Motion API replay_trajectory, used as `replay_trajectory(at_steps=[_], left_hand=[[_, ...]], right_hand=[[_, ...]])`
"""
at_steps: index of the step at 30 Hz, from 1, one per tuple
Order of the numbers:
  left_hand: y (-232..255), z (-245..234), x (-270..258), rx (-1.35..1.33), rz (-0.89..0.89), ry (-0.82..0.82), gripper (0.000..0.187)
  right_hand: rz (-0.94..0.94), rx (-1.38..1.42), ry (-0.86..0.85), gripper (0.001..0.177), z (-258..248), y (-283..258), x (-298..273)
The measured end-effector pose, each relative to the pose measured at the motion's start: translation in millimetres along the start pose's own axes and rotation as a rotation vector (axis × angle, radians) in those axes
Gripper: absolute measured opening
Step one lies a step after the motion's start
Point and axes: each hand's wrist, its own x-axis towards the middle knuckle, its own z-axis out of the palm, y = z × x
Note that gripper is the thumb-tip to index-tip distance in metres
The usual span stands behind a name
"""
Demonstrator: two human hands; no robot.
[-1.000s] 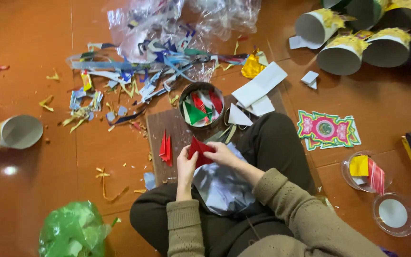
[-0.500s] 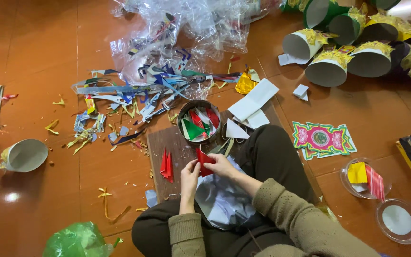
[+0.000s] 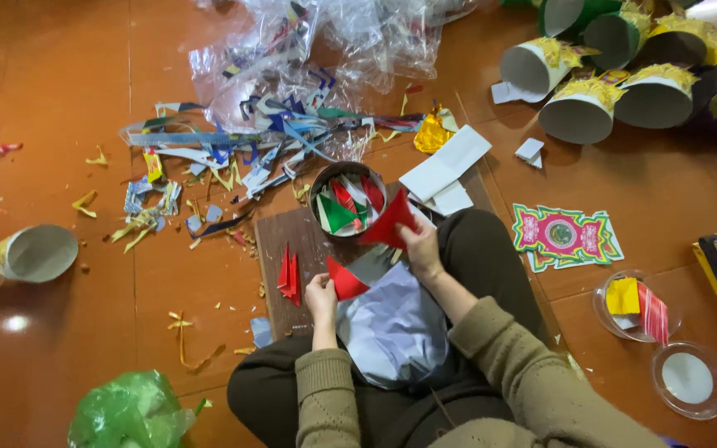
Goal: Folding small pieces of colored paper and organizing them into a metal tin while sitting on the floor.
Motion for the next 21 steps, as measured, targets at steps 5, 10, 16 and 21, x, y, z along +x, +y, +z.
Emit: replay_trajectory(at_steps=[5,10,16,21], left_hand=[[63,-38,-46,-0.053,0.424,0.268,0.059],[127,-69,-99,0.128,0.912,0.522,0.059],[152,-58,-141,-0.076,1.352,0.380,0.033],[174,-73,-138,-0.080,1.337,0.478,0.033]], right_hand=[[0.039,-0.068,-0.013,0.007,-5,31,11],[0.151,-0.083,-0.094,0.008,2,51,0],[0.156,-0.380,-0.180,0.009,-8,93,9],[0.126,-0.451,-0.224,0.008,1,65,-9]])
